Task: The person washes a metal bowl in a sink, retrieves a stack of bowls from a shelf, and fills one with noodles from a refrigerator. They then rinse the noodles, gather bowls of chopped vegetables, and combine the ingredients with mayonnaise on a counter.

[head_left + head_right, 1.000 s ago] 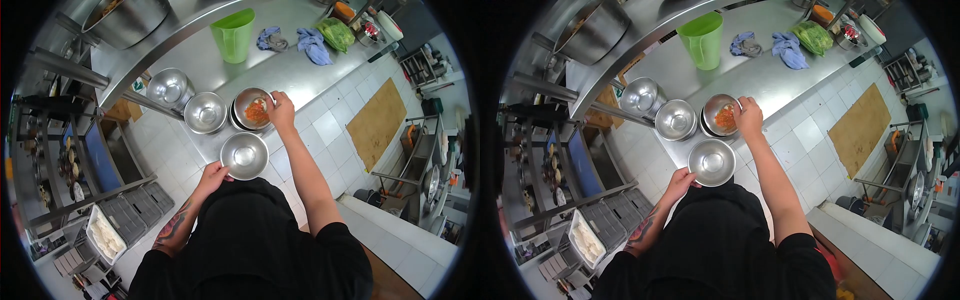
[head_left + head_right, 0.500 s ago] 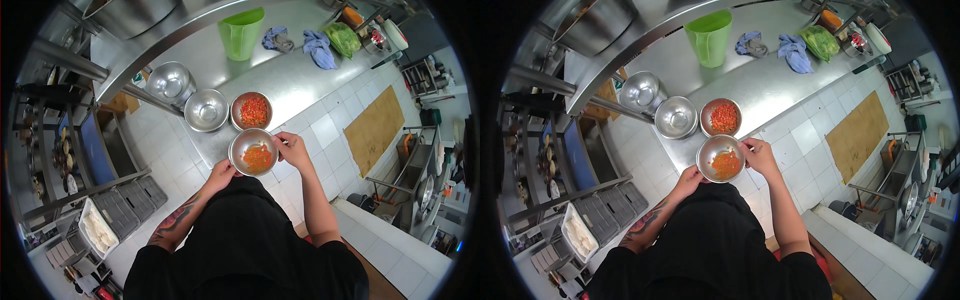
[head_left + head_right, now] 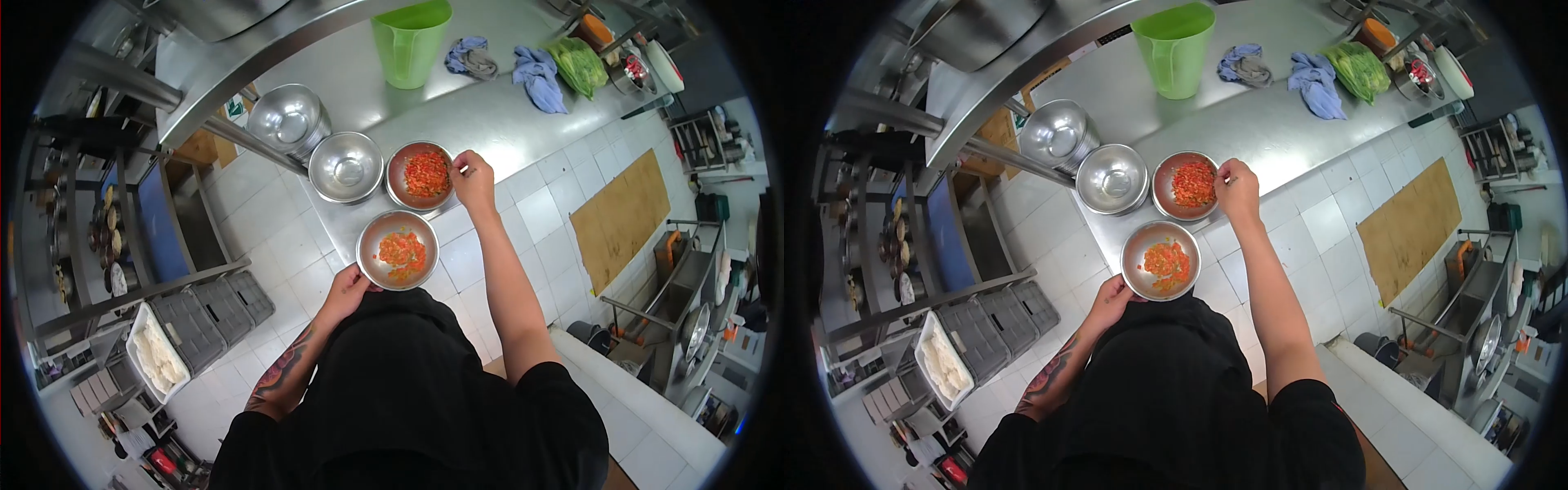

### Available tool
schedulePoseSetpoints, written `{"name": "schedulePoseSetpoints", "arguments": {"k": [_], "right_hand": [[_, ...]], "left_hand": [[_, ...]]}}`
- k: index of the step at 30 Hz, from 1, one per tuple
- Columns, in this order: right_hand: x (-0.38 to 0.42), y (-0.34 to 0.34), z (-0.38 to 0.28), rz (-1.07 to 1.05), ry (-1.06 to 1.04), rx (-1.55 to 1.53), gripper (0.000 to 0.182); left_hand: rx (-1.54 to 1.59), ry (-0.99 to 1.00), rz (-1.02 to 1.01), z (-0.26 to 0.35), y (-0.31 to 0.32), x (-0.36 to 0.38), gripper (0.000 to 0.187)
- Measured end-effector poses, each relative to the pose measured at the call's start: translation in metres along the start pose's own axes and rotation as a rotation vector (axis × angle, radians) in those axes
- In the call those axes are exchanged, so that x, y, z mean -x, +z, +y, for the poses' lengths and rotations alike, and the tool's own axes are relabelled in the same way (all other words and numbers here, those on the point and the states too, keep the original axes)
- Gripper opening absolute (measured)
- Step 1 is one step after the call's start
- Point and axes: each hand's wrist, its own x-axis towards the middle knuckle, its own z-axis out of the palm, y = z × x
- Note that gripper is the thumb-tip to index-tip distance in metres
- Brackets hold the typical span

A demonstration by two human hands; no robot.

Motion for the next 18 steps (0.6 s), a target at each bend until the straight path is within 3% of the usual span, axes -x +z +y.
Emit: {"name": "schedulePoseSetpoints", "arguments": {"k": [6, 8, 10, 14, 18], "right_hand": [[0.001, -0.005, -0.012, -0.146, 0.178, 0.038, 0.019], [0.0, 0.0, 0.014, -0.133, 0.068, -0.076, 0.018], [0.002, -0.013, 0.001, -0.264, 0.302, -0.452, 0.016], [0.006, -0.035, 0.003, -0.236, 0.346, -0.552, 0.016], [0.023, -0.077, -0.036, -0.162, 0.334, -0.63, 0.02]], "left_hand": [[-0.032, 0.019, 0.021, 0.001, -0.013, 0.01, 0.025], [-0.014, 0.011, 0.056, 0.004, -0.016, 0.017, 0.023], [0.001, 0.025, 0.07, 0.004, -0.023, 0.024, 0.023], [0.027, 0.015, 0.11, -0.012, -0.045, 0.036, 0.024], [0.038, 0.075, 0.143, -0.001, -0.067, 0.058, 0.026]]}}
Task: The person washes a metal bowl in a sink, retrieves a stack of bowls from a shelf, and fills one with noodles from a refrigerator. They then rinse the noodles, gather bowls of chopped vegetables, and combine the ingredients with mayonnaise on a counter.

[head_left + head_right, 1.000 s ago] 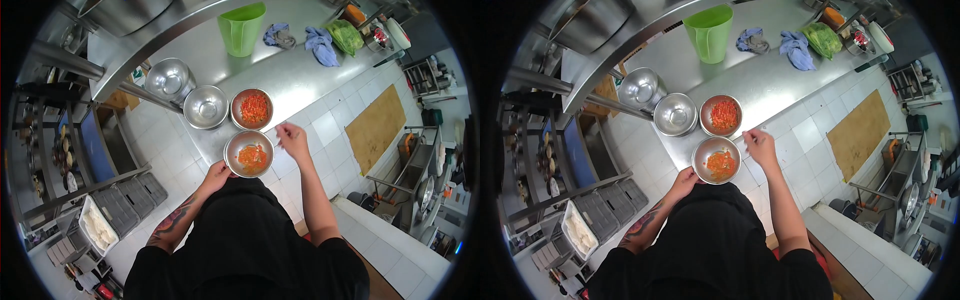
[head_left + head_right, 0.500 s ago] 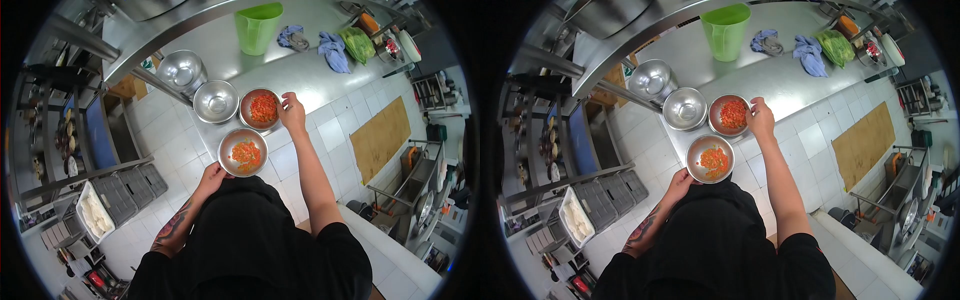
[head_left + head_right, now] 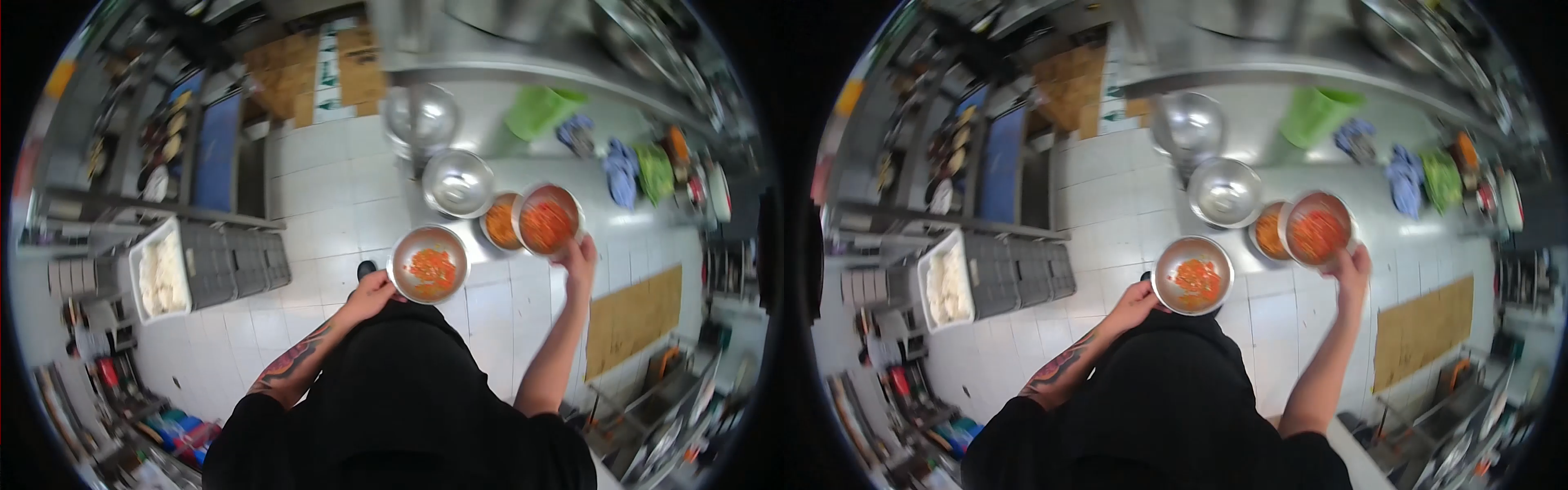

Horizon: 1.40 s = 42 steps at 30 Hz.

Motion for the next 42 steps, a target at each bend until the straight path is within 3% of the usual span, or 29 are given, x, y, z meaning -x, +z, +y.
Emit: {"name": "schedulePoseSetpoints", "arguments": {"k": [4, 6, 9, 13, 17, 25, 32, 36, 42], "right_hand": [[0.046, 0.022, -0.048, 0.021, 0.029, 0.003, 0.016], [0.051, 0.029, -0.044, -0.121, 0.064, -0.021, 0.014], [0.065, 0.094, -0.043, -0.274, 0.11, -0.045, 0.013], [0.071, 0.236, -0.037, -0.399, 0.15, -0.167, 0.014], [0.072, 0.404, -0.047, -0.615, 0.195, -0.264, 0.011], [0.047, 0.66, -0.047, -0.818, 0.318, -0.437, 0.011], [0.005, 0.783, -0.032, -0.897, 0.347, -0.36, 0.012], [-0.028, 0.822, -0.033, -0.99, 0.435, -0.262, 0.012], [-0.059, 0.86, -0.07, -1.258, 0.396, -0.057, 0.014]], "left_hand": [[0.14, 0.082, 0.065, 0.003, -0.043, 0.014, 0.025], [0.133, 0.121, 0.119, 0.011, -0.073, 0.025, 0.025], [0.097, 0.159, 0.24, 0.001, -0.131, 0.041, 0.026], [0.064, 0.233, 0.374, 0.026, -0.206, 0.089, 0.023], [0.017, 0.211, 0.502, 0.004, -0.284, 0.13, 0.022], [0.238, 0.191, 0.815, -0.009, -0.334, 0.175, 0.023], [0.379, 0.24, 1.006, 0.009, -0.365, 0.133, 0.022], [0.402, 0.226, 1.096, 0.035, -0.398, 0.095, 0.022], [0.542, 0.214, 1.269, 0.054, -0.445, 0.038, 0.025]]}}
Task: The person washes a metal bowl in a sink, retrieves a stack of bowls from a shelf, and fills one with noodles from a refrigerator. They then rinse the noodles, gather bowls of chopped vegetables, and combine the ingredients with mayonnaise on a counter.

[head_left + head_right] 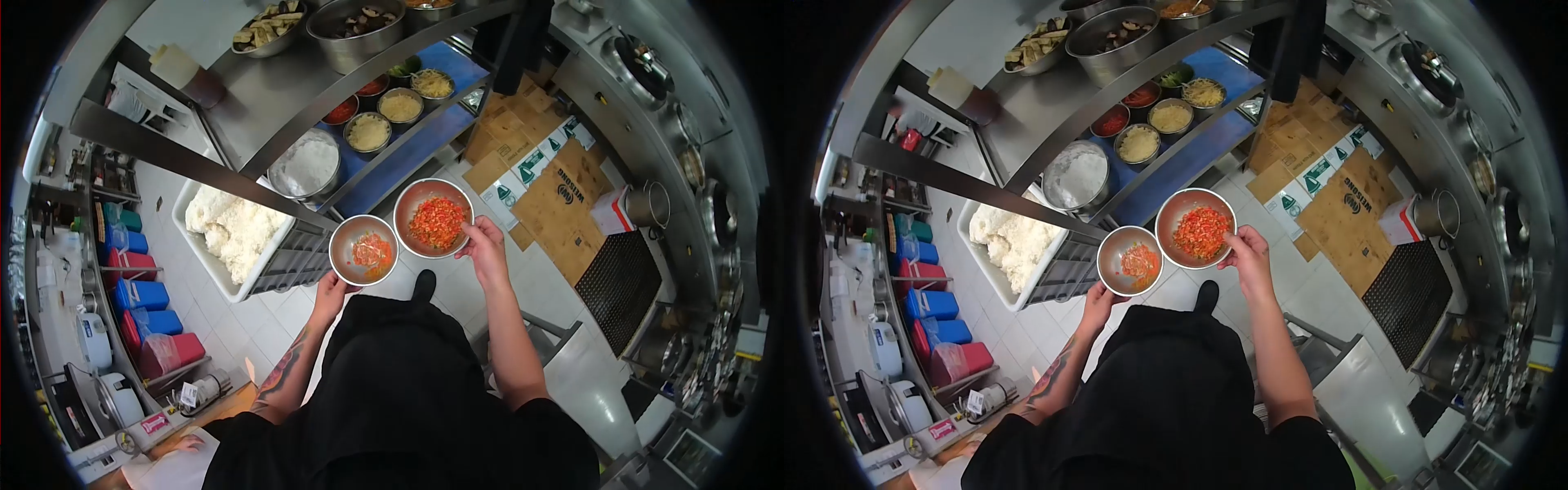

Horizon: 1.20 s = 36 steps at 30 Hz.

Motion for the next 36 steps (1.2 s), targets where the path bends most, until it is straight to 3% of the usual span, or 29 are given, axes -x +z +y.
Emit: {"name": "schedulePoseSetpoints", "arguments": {"k": [9, 19, 26, 31, 36], "right_hand": [[-0.018, 0.033, 0.013, -0.265, 0.104, 0.169, 0.014], [-0.023, 0.038, 0.029, -0.236, 0.136, 0.189, 0.013], [-0.075, 0.045, 0.016, -0.393, 0.169, 0.243, 0.013], [-0.12, 0.037, 0.011, -0.639, 0.274, 0.361, 0.014], [-0.141, 0.033, 0.002, -0.711, 0.345, 0.459, 0.016]], "left_hand": [[0.026, 0.031, 0.017, -0.016, 0.029, -0.034, 0.023], [0.041, 0.059, 0.026, -0.009, 0.04, -0.034, 0.021], [0.059, 0.1, 0.148, -0.015, 0.056, -0.048, 0.023], [0.121, 0.118, 0.314, -0.023, 0.087, -0.047, 0.02], [0.226, 0.099, 0.451, -0.027, 0.124, -0.044, 0.019]]}}
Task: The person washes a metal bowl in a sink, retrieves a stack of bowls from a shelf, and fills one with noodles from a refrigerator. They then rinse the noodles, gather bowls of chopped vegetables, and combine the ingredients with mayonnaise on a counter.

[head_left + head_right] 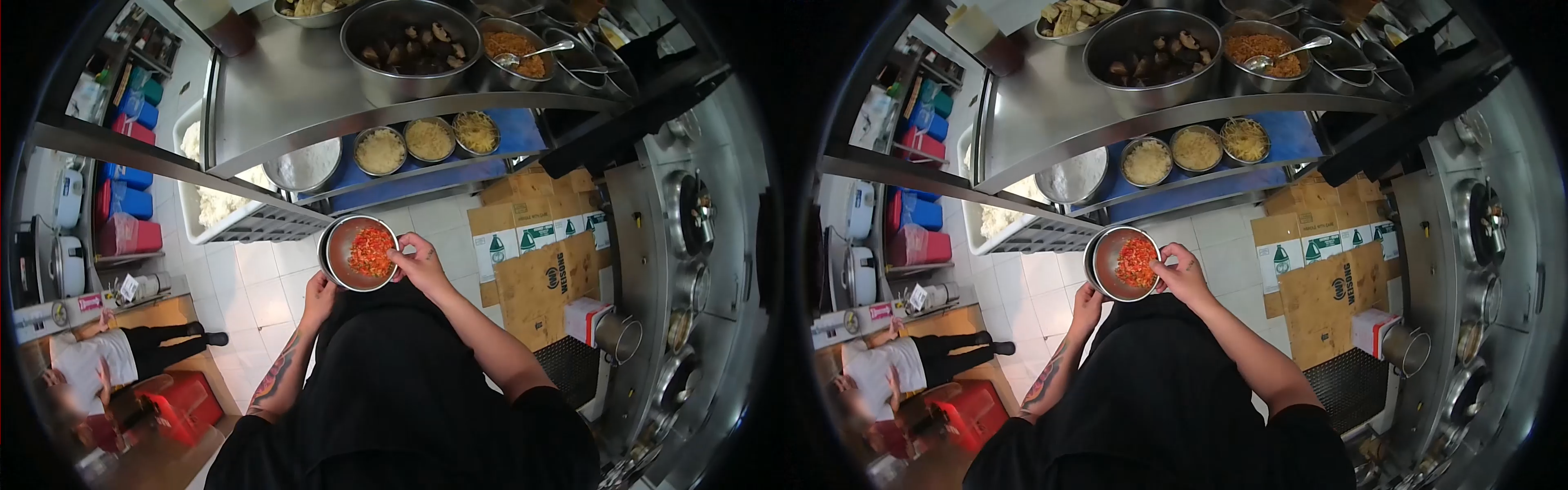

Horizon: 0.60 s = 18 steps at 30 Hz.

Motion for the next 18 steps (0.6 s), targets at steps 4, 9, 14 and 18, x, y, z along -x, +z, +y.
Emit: {"name": "schedulePoseSetpoints", "arguments": {"k": [4, 9, 14, 18], "right_hand": [[-0.001, -0.013, 0.0, -0.076, 0.017, 0.032, 0.02], [0.003, -0.019, -0.007, -0.126, 0.021, 0.081, 0.023], [0.002, -0.021, -0.016, -0.144, 0.027, 0.095, 0.021], [-0.025, -0.03, -0.029, -0.022, -0.061, 0.059, 0.02]], "left_hand": [[-0.129, -0.017, 0.104, -0.015, 0.01, 0.015, 0.018], [-0.061, 0.01, 0.168, 0.002, 0.03, 0.03, 0.018], [-0.025, 0.043, 0.21, 0.014, 0.031, 0.033, 0.018], [-0.009, 0.081, 0.2, 0.026, 0.025, 0.031, 0.016]]}}
